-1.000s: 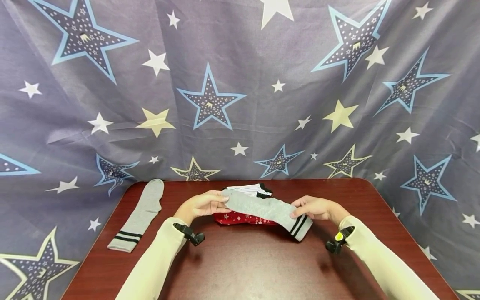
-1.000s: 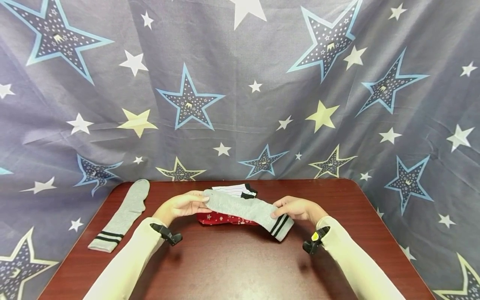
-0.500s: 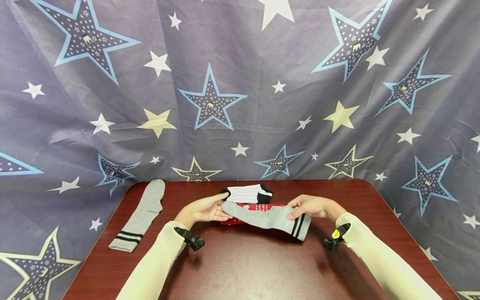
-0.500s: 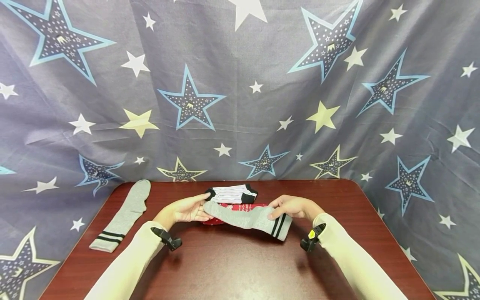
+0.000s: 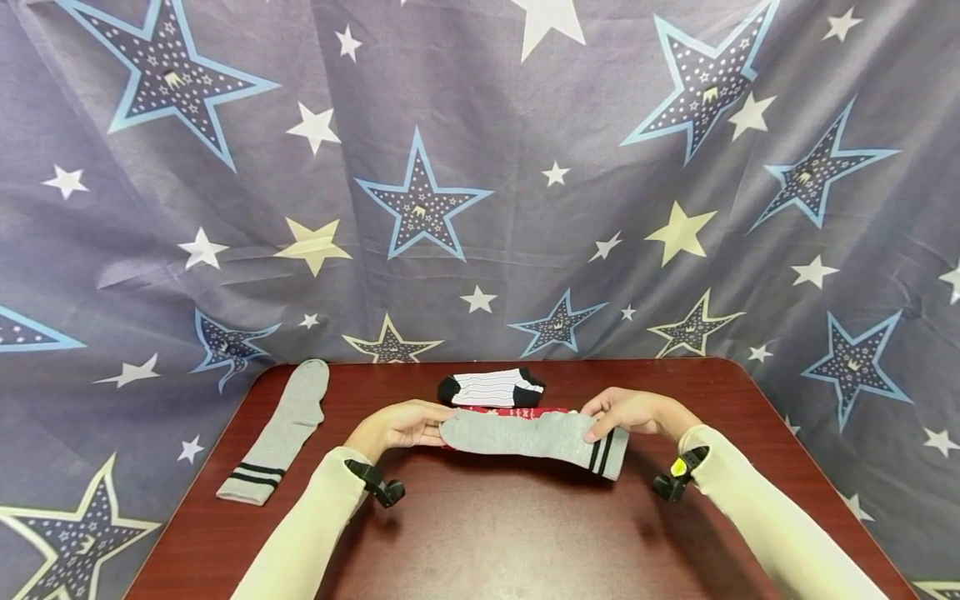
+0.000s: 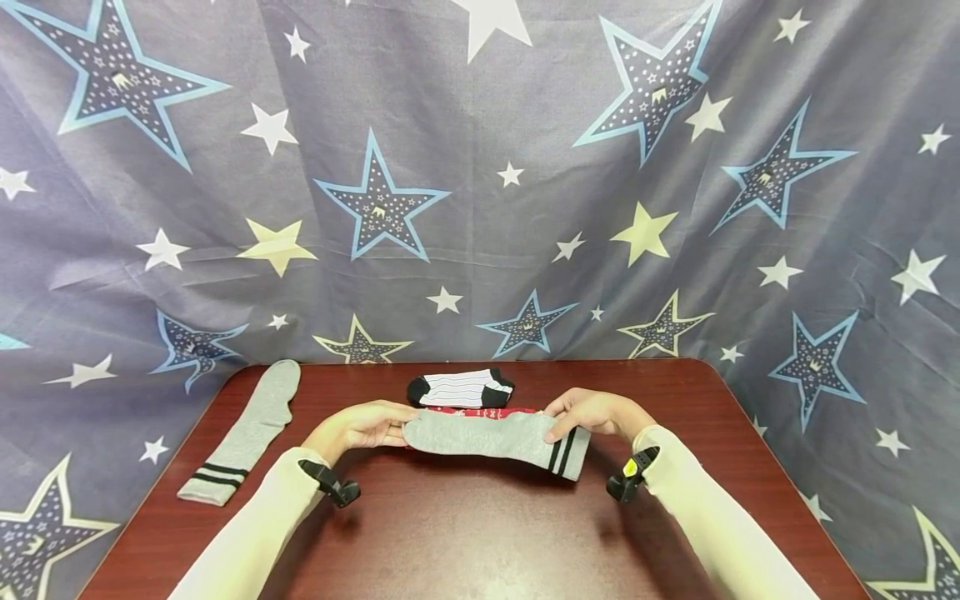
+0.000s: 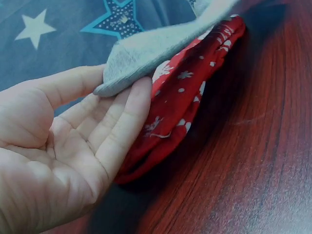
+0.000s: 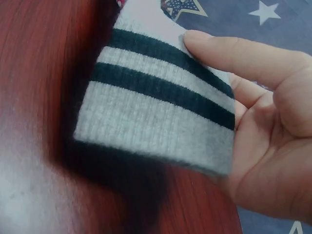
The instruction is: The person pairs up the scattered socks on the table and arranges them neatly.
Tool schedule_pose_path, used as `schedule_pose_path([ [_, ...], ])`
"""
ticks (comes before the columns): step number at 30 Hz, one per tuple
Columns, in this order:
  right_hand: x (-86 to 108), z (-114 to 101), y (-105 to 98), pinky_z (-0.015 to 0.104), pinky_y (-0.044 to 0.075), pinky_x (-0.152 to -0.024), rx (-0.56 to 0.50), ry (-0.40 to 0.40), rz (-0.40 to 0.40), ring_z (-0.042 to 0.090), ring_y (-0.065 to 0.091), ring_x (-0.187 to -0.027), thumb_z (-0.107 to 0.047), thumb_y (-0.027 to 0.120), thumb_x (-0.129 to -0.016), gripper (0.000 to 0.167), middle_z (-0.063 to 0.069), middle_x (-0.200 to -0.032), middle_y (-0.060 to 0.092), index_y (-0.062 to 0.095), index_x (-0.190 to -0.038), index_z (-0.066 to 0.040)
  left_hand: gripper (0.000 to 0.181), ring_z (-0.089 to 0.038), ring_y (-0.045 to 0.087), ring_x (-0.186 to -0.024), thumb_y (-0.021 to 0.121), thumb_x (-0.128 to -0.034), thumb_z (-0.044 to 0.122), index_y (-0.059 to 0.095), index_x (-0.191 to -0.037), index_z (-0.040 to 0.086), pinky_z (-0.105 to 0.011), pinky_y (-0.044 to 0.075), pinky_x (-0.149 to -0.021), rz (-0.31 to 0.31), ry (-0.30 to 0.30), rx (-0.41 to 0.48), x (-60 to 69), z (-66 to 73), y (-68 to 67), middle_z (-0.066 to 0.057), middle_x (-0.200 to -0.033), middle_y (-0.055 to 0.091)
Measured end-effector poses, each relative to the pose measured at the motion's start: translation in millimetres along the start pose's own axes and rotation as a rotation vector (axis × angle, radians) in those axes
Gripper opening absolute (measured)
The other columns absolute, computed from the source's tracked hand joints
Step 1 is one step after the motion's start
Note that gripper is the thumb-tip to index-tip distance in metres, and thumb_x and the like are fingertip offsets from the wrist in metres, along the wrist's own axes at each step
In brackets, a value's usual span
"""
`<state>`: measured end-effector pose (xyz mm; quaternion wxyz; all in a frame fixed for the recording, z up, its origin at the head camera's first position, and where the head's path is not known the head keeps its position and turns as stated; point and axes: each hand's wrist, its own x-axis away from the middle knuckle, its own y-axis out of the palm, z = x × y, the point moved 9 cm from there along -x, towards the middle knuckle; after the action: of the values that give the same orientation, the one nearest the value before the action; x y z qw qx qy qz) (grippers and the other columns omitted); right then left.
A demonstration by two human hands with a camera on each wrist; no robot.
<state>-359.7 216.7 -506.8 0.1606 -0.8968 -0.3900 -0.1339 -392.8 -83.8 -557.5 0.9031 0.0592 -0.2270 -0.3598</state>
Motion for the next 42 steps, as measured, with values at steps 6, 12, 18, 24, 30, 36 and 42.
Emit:
schedule_pose_path([
  [6,10.4,10.7,-10.5,0.024,0.055,-0.079,-0.003,0.06,0.056,0.006,0.062,-0.086,-0.004,0.076,-0.087,0.026,-0.009,-0.09,0.071,0.07,-0.111,0.002,0.027,-0.013,0.071,-0.1,0.04,-0.1083,0.003,0.064,-0.118,0.011,-0.03,0.06,-0.089,-0.054,0.048,-0.017,9.2,3.7,-2.6,0.002,-0.105,0.074],
  [12,15.7,14.6,-14.8,0.029,0.059,-0.077,-0.058,0.044,0.069,0.007,0.067,-0.08,-0.001,0.067,-0.092,0.015,-0.006,-0.086,0.074,0.071,-0.106,-0.002,0.026,-0.014,0.071,-0.098,0.044,-0.1061,0.001,0.065,-0.116,0.014,-0.03,0.061,-0.088,-0.047,0.051,-0.048,13.4,6.6,-7.9,0.002,-0.104,0.073],
  [18,12.7,14.8,-18.2,0.03,0.058,-0.082,-0.159,0.022,0.091,0.005,0.066,-0.081,0.0,0.06,-0.096,0.017,-0.008,-0.086,0.072,0.072,-0.098,-0.013,0.029,-0.012,0.071,-0.097,0.045,-0.1058,0.0,0.068,-0.111,0.017,-0.029,0.06,-0.088,-0.05,0.064,-0.068,19.7,7.1,-11.2,0.004,-0.103,0.073],
  [24,7.6,18.5,-17.3,0.031,0.057,-0.084,-0.23,0.017,0.11,0.007,0.068,-0.083,-0.001,0.057,-0.099,0.021,-0.007,-0.089,0.073,0.072,-0.099,-0.016,0.035,-0.012,0.071,-0.096,0.043,-0.1058,-0.001,0.071,-0.105,0.02,-0.029,0.06,-0.089,-0.088,0.072,-0.064,27.5,7.0,-12.1,0.005,-0.102,0.073],
  [30,4.8,19.7,-10.7,0.03,0.059,-0.082,-0.266,-0.002,0.1,0.01,0.07,-0.087,0.0,0.055,-0.101,0.021,-0.004,-0.094,0.075,0.072,-0.107,-0.011,0.035,-0.011,0.071,-0.095,0.043,-0.1057,-0.002,0.07,-0.105,0.021,-0.029,0.06,-0.088,-0.112,0.078,-0.065,35.5,5.2,-14.7,0.006,-0.101,0.073],
  [36,0.1,21.6,-6.5,0.029,0.059,-0.082,-0.266,0.0,0.098,0.009,0.07,-0.087,0.001,0.055,-0.101,0.021,-0.005,-0.094,0.075,0.072,-0.107,-0.01,0.037,-0.011,0.071,-0.097,0.042,-0.1062,-0.002,0.071,-0.107,0.021,-0.029,0.06,-0.089,-0.134,0.08,-0.056,40.4,-1.2,-17.0,0.005,-0.102,0.074],
  [42,-3.5,26.1,-1.5,0.03,0.057,-0.083,-0.272,0.033,0.08,0.009,0.069,-0.086,0.0,0.056,-0.1,0.024,-0.006,-0.092,0.074,0.074,-0.1,-0.016,0.038,-0.011,0.071,-0.096,0.04,-0.106,-0.003,0.07,-0.109,0.02,-0.029,0.061,-0.088,-0.125,0.069,-0.052,44.5,-7.7,-19.5,0.003,-0.102,0.073],
])
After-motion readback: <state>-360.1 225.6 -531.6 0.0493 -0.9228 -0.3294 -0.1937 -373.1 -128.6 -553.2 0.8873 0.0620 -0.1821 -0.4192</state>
